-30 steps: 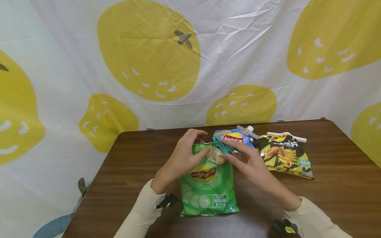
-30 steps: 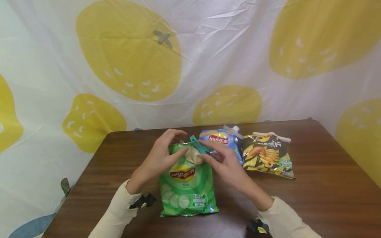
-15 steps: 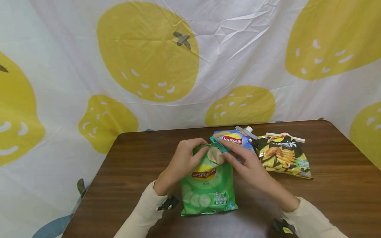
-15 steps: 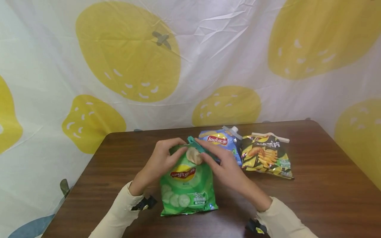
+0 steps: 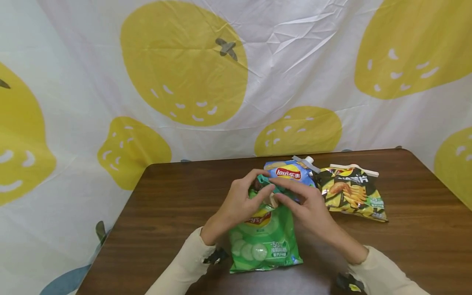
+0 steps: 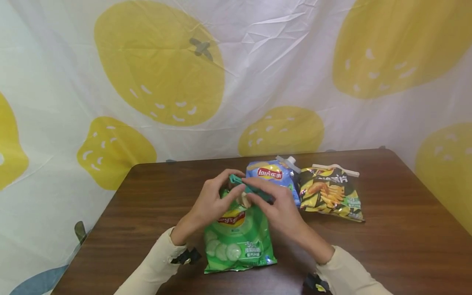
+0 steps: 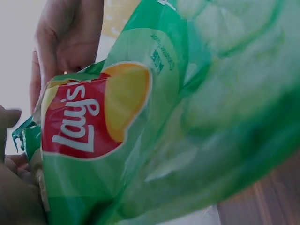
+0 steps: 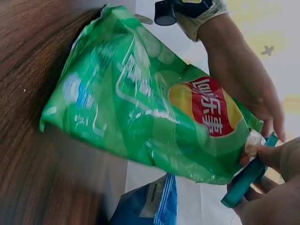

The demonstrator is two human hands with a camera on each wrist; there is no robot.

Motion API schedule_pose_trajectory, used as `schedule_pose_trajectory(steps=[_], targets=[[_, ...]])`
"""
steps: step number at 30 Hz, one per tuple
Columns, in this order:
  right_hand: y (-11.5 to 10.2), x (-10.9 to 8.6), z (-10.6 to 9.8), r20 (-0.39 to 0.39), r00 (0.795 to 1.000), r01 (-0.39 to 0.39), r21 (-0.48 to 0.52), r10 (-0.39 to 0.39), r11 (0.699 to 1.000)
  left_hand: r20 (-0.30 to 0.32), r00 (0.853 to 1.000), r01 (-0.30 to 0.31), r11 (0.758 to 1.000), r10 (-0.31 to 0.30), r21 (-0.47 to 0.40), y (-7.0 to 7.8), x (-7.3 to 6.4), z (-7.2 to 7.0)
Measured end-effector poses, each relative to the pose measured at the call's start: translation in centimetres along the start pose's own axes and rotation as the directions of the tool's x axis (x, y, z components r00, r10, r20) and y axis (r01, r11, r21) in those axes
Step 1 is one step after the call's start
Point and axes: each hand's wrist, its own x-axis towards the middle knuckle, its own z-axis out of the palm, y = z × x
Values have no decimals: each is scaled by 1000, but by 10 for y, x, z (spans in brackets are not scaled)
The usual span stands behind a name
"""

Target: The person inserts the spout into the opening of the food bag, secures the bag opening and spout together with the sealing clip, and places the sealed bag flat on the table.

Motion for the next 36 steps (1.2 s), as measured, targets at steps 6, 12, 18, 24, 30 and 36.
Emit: schedule_pose_trajectory(steps=[6, 12, 18, 24, 30, 36], targets=[[1, 3, -10, 82, 993, -90, 21, 88, 996, 2, 1000, -6, 999, 6, -32, -1, 0, 1], [17, 4, -21, 179, 984, 45, -249, 0, 967, 54, 998, -33, 999, 34, -8, 0, 0, 2], [30, 4, -19, 243, 970, 95, -297, -20, 950, 53, 997, -53, 998, 54, -17, -1, 0, 2], [25, 1, -14, 150, 989, 19, -217, 15, 976, 138, 990, -11, 1000, 9, 12, -1, 1, -8], [6, 2, -10, 100, 994, -16, -160, 32, 987, 210, 975, 49, 991, -75, 124, 0, 2, -16], [1, 2, -6, 94, 994, -43, -146, 57, 988, 196, 976, 80, 992, -98, 98, -4, 0, -11]])
